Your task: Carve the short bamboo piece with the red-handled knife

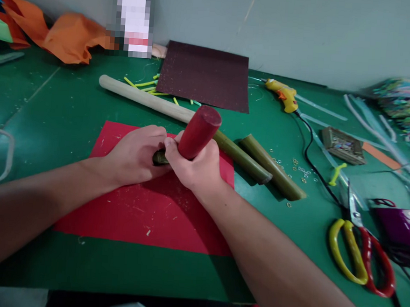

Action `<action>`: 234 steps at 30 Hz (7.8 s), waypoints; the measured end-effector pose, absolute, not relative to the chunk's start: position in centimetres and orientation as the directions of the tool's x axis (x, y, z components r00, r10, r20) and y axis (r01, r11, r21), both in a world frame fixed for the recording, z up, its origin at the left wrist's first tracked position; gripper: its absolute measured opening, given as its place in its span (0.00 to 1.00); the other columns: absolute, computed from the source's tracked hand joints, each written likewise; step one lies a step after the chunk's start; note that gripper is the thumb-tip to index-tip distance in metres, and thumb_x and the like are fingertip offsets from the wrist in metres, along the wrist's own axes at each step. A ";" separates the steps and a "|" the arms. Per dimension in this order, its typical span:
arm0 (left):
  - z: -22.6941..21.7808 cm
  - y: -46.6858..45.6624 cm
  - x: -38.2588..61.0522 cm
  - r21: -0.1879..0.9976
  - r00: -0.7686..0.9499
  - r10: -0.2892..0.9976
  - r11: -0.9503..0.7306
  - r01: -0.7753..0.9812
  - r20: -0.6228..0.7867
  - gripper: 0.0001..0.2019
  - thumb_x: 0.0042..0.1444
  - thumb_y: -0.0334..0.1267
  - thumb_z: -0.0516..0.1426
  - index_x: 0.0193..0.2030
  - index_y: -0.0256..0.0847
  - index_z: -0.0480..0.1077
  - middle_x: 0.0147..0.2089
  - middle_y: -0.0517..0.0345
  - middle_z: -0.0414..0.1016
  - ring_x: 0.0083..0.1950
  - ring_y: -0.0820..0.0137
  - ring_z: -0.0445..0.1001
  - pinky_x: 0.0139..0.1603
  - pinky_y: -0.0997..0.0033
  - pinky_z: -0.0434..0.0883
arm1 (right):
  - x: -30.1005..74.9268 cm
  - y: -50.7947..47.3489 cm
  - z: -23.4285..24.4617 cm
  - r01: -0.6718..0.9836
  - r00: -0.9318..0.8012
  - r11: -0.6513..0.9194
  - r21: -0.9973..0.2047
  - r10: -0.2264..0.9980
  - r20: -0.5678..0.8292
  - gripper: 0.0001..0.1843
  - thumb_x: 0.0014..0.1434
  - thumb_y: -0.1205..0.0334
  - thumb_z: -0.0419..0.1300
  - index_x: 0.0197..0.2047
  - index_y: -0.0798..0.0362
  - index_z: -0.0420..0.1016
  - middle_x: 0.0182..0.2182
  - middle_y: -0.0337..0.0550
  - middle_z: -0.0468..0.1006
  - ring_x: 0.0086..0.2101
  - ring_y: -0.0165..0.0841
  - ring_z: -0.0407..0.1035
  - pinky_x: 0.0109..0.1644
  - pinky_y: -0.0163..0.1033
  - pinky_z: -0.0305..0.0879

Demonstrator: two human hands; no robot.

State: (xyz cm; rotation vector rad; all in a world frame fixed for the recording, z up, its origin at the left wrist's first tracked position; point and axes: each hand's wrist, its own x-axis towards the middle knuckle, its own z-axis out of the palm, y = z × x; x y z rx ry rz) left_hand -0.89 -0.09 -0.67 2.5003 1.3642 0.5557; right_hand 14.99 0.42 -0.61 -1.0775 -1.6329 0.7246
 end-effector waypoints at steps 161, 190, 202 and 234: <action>-0.8 0.4 -1.5 0.440 0.482 0.837 -0.546 0.713 0.258 0.06 0.56 0.39 0.59 0.33 0.40 0.68 0.35 0.56 0.68 0.38 0.64 0.67 0.34 0.62 0.61 | 14.8 0.2 0.4 0.321 -0.145 0.356 -0.877 0.934 0.327 0.16 0.54 0.61 0.61 0.18 0.51 0.64 0.17 0.34 0.65 0.22 0.26 0.61 0.27 0.35 0.61; -1.0 0.5 -1.6 0.398 0.484 0.832 -0.555 0.731 0.271 0.08 0.56 0.40 0.60 0.31 0.40 0.67 0.34 0.55 0.67 0.36 0.64 0.66 0.32 0.63 0.58 | 15.0 0.0 -0.1 0.355 -0.130 0.379 -0.855 0.925 0.356 0.16 0.53 0.60 0.63 0.19 0.50 0.63 0.17 0.34 0.66 0.21 0.27 0.61 0.25 0.36 0.61; -0.9 0.1 -1.2 0.406 0.446 0.860 -0.511 0.758 0.249 0.09 0.56 0.43 0.62 0.36 0.40 0.72 0.37 0.54 0.70 0.41 0.62 0.70 0.37 0.63 0.66 | 14.8 1.3 0.0 0.155 0.044 0.360 -0.920 0.928 0.370 0.15 0.57 0.55 0.64 0.22 0.50 0.69 0.20 0.34 0.67 0.22 0.27 0.63 0.30 0.38 0.68; 3.2 -1.3 -0.6 0.647 -0.103 0.720 -0.539 0.540 0.686 0.04 0.56 0.40 0.59 0.36 0.45 0.68 0.28 0.62 0.68 0.29 0.71 0.66 0.32 0.63 0.65 | 15.2 0.3 0.7 0.170 -0.365 0.440 -0.882 0.859 0.358 0.14 0.55 0.56 0.66 0.44 0.49 0.74 0.23 0.32 0.68 0.23 0.27 0.61 0.26 0.36 0.60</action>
